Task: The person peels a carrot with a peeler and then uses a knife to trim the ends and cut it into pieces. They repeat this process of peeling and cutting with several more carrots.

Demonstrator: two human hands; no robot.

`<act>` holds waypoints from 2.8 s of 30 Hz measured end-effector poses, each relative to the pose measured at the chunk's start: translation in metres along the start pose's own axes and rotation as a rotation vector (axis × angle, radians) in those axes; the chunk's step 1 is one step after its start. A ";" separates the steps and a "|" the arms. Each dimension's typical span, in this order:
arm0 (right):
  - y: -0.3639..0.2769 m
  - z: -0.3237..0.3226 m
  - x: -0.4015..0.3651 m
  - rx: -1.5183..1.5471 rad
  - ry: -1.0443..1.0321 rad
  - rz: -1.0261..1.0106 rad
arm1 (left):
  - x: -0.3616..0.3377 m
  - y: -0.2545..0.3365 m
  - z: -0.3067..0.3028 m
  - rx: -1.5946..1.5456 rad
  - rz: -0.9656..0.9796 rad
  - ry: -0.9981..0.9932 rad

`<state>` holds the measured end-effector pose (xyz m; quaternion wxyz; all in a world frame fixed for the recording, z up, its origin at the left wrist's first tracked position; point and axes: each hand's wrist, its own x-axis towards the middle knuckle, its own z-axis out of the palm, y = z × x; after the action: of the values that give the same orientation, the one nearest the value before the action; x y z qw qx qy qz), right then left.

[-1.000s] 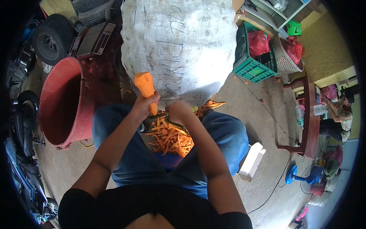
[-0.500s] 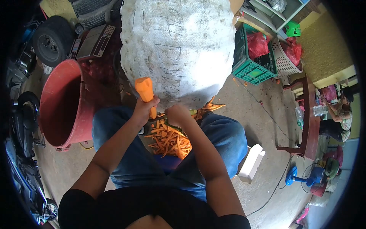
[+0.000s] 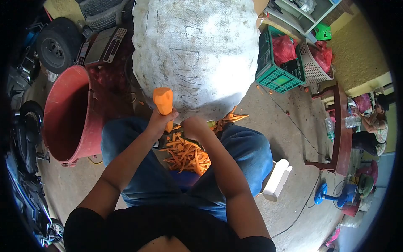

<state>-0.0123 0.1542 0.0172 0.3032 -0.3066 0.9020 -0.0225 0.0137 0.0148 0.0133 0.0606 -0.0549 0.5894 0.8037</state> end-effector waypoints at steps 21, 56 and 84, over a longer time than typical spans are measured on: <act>0.026 0.029 0.016 0.026 -0.046 0.081 | -0.016 0.067 -0.026 -0.146 -0.168 -0.220; 0.037 -0.043 -0.052 0.162 -0.076 -0.152 | 0.050 0.273 -0.260 1.343 -0.449 -0.037; 0.103 -0.007 0.032 0.229 -0.260 -0.166 | 0.306 0.287 0.052 2.249 -0.035 -0.291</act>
<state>-0.0914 0.2185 -0.0176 0.4473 -0.3440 0.8182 -0.1100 -0.3359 -0.0114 0.2498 0.1548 0.1167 0.9636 -0.1839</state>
